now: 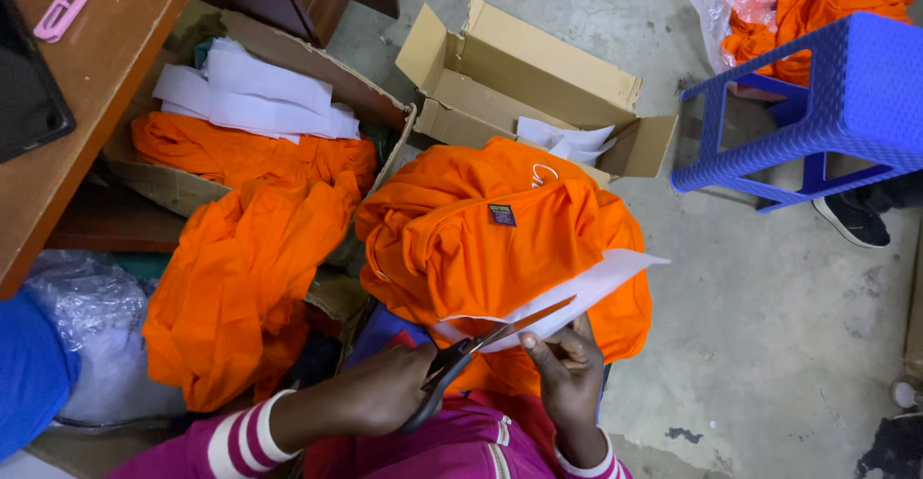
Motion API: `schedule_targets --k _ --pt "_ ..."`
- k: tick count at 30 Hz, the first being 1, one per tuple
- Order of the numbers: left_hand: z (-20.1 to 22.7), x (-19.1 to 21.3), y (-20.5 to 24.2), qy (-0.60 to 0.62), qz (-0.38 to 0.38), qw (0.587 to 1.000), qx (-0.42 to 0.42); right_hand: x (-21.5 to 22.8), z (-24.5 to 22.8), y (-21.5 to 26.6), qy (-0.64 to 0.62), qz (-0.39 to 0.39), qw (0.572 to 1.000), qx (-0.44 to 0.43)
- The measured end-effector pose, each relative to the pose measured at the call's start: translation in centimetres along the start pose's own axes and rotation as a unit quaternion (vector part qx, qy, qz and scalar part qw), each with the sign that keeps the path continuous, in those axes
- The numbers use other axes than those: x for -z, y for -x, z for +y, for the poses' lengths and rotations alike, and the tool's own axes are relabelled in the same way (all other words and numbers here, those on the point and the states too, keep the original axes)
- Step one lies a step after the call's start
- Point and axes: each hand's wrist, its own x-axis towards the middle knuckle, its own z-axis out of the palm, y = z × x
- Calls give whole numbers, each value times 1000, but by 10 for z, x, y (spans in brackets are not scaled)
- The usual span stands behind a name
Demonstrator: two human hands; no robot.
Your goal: The person uses scissors to cut a white paper template into a specific shape. They repeatedly position the paper over a pile of orange t-shirts and trim the edges. The cut pieces are placed into a nearby cardboard box.
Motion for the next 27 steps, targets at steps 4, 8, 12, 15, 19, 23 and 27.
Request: schedule_targets --k 4,8,12,15,19,23,27 --pt "2 2 -3 -3 5 995 -98 0 -3 4 7 -9 1000 -22" --pt "37 27 15 12 66 959 -277 2 -4 9 -15 -44 999 -24" --pt "15 4 -2 48 54 996 -54 -4 5 18 -67 -46 996 -30" --pt "8 -4 -12 -31 89 983 -159 -6 5 19 -91 -55 994 -35" --pt "4 -8 -16 -15 113 991 -75 -4 2 17 -51 -104 993 -19" --pt "-7 -9 -19 -115 198 967 -112 16 36 24 -172 -67 981 -66" --pt "-1 -5 -14 -118 187 971 -94 28 -1 7 0 29 999 -25"
